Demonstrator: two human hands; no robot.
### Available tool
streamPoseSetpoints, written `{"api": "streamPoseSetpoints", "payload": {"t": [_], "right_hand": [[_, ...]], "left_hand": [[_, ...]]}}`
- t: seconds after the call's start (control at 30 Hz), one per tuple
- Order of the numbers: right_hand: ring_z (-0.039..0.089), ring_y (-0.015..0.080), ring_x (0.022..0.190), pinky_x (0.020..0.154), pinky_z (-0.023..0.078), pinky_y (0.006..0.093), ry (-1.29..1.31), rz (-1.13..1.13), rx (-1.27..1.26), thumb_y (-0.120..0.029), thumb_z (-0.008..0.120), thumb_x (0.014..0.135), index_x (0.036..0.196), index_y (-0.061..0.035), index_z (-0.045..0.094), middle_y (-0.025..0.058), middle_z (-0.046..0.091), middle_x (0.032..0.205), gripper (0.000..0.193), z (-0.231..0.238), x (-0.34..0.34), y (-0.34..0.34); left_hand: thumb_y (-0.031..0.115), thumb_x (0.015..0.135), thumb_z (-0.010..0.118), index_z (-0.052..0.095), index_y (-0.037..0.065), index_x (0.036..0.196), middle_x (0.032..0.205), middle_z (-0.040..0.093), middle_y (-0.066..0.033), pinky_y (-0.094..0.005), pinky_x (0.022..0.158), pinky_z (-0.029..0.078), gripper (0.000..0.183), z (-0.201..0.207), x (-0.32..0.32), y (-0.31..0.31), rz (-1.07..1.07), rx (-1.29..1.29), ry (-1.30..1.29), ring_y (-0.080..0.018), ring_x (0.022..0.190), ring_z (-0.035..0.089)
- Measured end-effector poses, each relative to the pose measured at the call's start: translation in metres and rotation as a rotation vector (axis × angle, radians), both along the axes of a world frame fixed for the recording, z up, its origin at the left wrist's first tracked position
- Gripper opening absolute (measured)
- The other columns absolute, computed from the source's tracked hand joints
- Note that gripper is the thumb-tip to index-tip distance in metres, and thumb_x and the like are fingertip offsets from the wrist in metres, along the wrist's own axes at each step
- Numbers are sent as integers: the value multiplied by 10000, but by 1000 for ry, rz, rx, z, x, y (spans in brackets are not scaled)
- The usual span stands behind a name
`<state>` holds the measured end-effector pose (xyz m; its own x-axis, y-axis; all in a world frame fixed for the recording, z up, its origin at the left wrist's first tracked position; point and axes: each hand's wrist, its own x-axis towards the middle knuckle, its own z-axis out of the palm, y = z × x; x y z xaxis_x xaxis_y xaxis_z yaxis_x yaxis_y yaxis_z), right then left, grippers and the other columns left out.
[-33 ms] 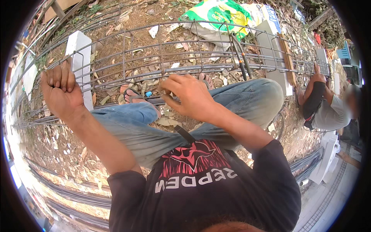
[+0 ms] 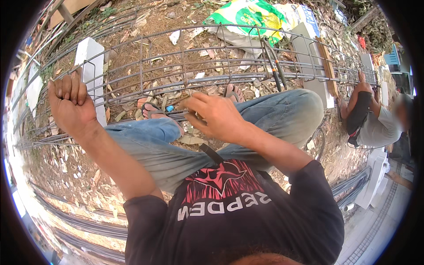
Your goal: The person uses a hand tool to twist wire ties around intersections of rebar to assemble a structural cage on the ground.
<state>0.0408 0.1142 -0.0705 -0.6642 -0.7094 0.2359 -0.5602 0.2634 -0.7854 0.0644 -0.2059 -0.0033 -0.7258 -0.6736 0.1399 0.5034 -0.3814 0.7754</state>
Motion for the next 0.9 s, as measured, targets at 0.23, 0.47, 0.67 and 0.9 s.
{"api": "streamPoseSetpoints", "payload": {"t": [0.23, 0.47, 0.67, 0.9], "right_hand": [[572, 235, 575, 572, 464, 374, -865, 216, -38, -165, 742, 937, 1047, -42, 714, 84, 616, 676, 167, 9, 19, 45], [679, 328, 949, 817, 532, 445, 68, -298, 115, -127, 757, 888, 1089, -71, 666, 128, 646, 1046, 228, -21, 54, 70], [611, 351, 1262, 1042, 520, 454, 286, -538, -111, 25, 808, 811, 1180, -91, 671, 134, 605, 1354, 411, -3, 62, 89], [526, 49, 491, 414, 380, 228, -1043, -148, -391, -39, 729, 971, 1324, 29, 668, 92, 748, 923, 364, 12, 45, 109]], "left_hand": [[215, 1127, 481, 360, 132, 716, 648, 291, 16, -278, 446, 185, 436, 7, -19, 3, -129, 56, 43, -96, 543, 212], [156, 1131, 433, 344, 135, 694, 641, 298, 19, -267, 452, 197, 447, 40, -2, 2, -302, 16, 138, -92, 529, 220], [180, 1121, 491, 387, 135, 721, 654, 302, 29, -268, 463, 204, 416, 82, -9, 24, -478, -44, 186, -88, 553, 222], [244, 995, 600, 547, 135, 797, 648, 491, -13, -281, 466, 403, 232, 72, -67, 17, -757, -140, 353, -140, 539, 489]]}}
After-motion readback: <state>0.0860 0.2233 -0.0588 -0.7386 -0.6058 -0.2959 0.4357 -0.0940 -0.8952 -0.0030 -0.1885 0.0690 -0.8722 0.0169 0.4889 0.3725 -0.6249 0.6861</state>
